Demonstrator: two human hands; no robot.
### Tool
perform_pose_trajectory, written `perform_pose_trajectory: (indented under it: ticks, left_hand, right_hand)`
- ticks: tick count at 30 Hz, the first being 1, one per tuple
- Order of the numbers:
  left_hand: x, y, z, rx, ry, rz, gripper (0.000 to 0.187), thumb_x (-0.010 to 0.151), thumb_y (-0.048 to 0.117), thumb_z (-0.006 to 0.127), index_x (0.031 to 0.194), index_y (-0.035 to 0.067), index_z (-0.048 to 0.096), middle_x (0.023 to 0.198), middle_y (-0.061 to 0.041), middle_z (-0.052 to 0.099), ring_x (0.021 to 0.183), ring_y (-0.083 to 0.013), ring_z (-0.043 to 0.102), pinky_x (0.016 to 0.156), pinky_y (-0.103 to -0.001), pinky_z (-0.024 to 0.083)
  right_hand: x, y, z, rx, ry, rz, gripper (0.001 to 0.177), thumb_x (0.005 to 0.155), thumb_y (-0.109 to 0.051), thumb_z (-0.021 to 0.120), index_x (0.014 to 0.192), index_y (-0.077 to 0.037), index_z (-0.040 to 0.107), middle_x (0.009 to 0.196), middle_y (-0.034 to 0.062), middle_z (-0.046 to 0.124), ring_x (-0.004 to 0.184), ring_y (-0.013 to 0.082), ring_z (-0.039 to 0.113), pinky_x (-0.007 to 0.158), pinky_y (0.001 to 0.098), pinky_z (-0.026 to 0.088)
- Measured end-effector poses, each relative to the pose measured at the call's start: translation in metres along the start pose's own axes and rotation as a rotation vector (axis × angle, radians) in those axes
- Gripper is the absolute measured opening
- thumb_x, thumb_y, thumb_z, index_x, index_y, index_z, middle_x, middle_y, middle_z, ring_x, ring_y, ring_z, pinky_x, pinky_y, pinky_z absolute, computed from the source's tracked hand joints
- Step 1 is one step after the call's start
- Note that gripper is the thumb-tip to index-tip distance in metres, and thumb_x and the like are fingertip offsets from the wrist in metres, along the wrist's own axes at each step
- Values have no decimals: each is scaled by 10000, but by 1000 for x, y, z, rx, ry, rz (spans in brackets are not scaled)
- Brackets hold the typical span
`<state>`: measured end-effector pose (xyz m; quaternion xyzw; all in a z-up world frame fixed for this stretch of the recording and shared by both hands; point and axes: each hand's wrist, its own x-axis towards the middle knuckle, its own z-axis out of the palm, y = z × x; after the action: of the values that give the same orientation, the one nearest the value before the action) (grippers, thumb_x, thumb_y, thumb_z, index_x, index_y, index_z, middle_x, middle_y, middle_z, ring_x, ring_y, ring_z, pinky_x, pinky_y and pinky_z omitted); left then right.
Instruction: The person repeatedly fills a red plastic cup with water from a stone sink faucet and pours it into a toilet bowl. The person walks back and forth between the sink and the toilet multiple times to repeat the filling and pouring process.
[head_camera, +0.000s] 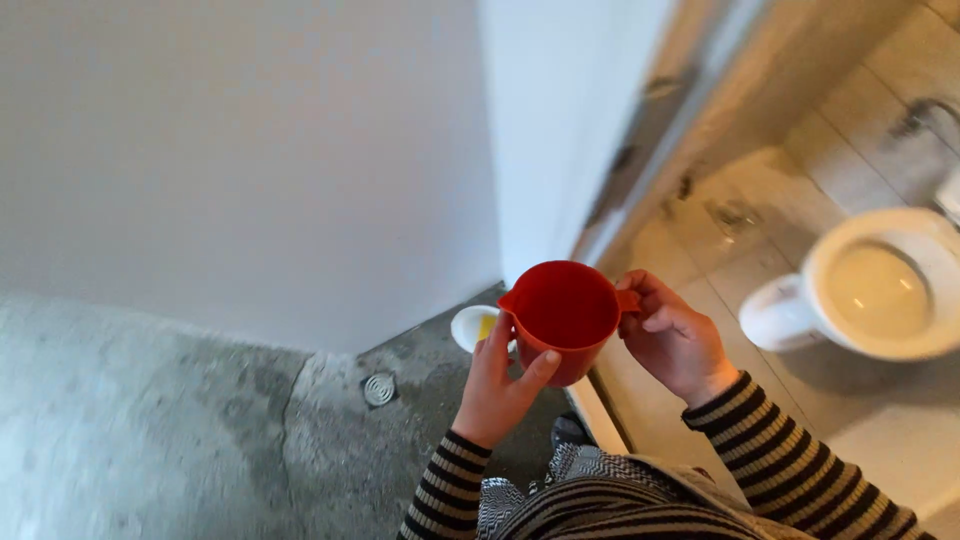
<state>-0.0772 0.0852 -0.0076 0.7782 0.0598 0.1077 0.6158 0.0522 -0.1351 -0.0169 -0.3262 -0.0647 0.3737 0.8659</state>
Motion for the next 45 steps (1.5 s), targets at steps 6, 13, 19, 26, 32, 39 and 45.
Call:
perform_pose_trajectory:
  ticks: [6, 13, 19, 26, 32, 39, 45]
  left_hand:
    - [-44, -1, -90, -242, 153, -113, 696, 930, 357, 688, 1506, 52, 442, 1211, -105, 716, 1081, -215, 707, 799, -354, 615]
    - [-119, -35, -173, -276, 368, -50, 701, 1002, 308, 660, 1579, 33, 374, 1289, -102, 682, 1185, -162, 621, 929, -298, 577]
    - [-188, -68, -231, -421, 541, -194, 756, 964, 283, 672, 1595, 68, 316, 1316, -87, 637, 1191, -158, 612, 932, -327, 567]
    - [-252, -41, -329, -455, 716, -114, 755, 972, 275, 648, 1605, 76, 288, 1304, -82, 640, 1185, -153, 620, 910, -329, 597]
    - [-300, -33, -388, -313, 889, -81, 729, 969, 228, 647, 1596, 51, 319, 1288, -88, 631, 1176, -139, 604, 849, -331, 605]
    - [-328, -68, -447, -287, 1042, -73, 763, 1000, 236, 644, 1627, 31, 261, 1354, -87, 612, 1253, -154, 571, 982, -319, 544]
    - [-320, -64, -525, -275, 1088, -44, 783, 984, 225, 639, 1614, 22, 221, 1463, -79, 537, 1356, -170, 511, 1054, -367, 504]
  right_hand:
    - [53, 62, 73, -226, -54, 109, 436, 795, 26, 471, 1219, -20, 565, 1161, 98, 660, 1071, 218, 595, 977, 361, 442]
    - [87, 138, 160, -418, -268, 290, 265, 953, 15, 470, 1192, -36, 571, 1195, 98, 651, 1142, 218, 616, 1024, 405, 488]
    - [102, 202, 247, -689, -378, 381, 280, 953, -32, 509, 1219, -20, 595, 1181, 73, 677, 1135, 180, 632, 1017, 357, 520]
    - [131, 293, 334, -1176, -593, 171, 271, 955, -101, 649, 1216, -28, 664, 1028, 53, 684, 922, 131, 639, 828, 299, 567]
    - [151, 364, 404, -1155, -797, 207, 259, 972, -107, 626, 1215, -25, 669, 958, 33, 725, 812, 101, 649, 762, 280, 568]
    - [182, 438, 456, -1113, -939, 340, 243, 1016, -146, 562, 1212, -26, 639, 948, 5, 676, 805, 73, 595, 738, 246, 534]
    - [233, 491, 498, -1069, -890, 560, 288, 1030, -134, 504, 1275, -36, 619, 786, 11, 580, 633, 82, 465, 574, 251, 423]
